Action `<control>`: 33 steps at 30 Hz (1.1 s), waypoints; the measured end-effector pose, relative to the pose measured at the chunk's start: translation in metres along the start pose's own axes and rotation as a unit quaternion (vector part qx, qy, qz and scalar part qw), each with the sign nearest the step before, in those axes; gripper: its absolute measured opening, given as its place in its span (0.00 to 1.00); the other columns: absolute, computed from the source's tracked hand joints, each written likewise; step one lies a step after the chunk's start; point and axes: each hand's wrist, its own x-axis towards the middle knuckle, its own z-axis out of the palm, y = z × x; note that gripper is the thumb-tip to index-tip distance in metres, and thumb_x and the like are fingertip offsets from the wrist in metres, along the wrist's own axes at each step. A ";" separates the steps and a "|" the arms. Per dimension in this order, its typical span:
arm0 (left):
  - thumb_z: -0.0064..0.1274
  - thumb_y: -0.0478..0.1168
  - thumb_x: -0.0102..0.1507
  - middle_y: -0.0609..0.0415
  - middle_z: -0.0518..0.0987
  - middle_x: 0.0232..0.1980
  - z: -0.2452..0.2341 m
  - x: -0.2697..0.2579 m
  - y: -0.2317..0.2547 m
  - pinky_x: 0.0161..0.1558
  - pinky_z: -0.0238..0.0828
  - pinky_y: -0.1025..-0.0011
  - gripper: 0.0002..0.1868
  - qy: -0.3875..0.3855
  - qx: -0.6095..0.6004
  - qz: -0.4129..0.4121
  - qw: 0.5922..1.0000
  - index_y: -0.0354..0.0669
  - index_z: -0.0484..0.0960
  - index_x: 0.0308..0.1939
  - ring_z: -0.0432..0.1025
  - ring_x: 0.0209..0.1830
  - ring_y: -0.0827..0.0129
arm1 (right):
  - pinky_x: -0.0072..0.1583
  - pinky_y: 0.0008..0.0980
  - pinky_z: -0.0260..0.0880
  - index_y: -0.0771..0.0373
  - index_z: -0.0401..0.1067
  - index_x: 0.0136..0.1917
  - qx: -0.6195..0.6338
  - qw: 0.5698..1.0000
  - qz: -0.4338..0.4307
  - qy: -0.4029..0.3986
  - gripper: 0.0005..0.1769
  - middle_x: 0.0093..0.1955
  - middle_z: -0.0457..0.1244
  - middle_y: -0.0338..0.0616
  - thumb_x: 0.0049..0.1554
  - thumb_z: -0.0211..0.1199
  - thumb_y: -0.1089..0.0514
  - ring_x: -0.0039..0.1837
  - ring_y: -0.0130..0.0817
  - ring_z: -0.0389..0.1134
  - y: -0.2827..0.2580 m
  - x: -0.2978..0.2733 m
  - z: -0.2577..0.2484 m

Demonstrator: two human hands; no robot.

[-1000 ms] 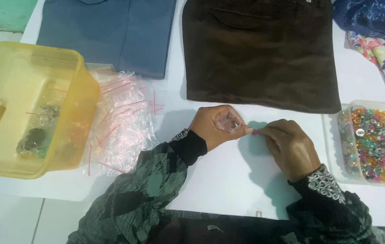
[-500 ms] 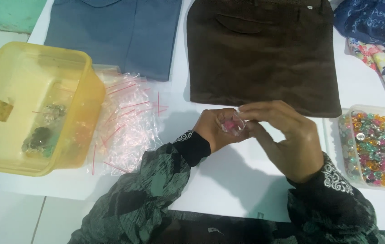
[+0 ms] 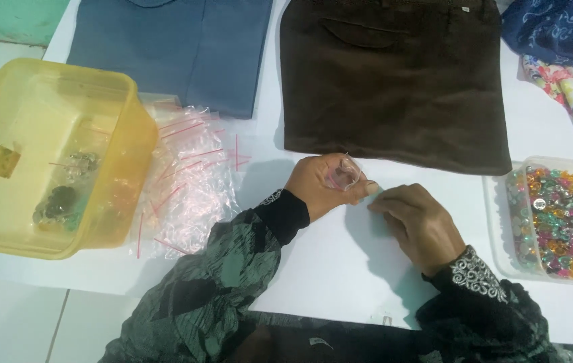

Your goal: Sorting various colored buttons from a container and bagging them into small plastic pouches.

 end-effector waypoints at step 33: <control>0.62 0.44 0.64 0.53 0.84 0.39 0.008 0.005 -0.028 0.44 0.81 0.72 0.15 -0.084 0.018 0.035 0.996 0.42 0.84 0.52 0.79 0.39 0.70 | 0.44 0.31 0.66 0.66 0.80 0.48 0.302 0.936 0.123 0.132 0.06 0.32 0.64 0.43 0.59 0.67 0.62 0.38 0.32 0.63 -0.014 0.063 -0.042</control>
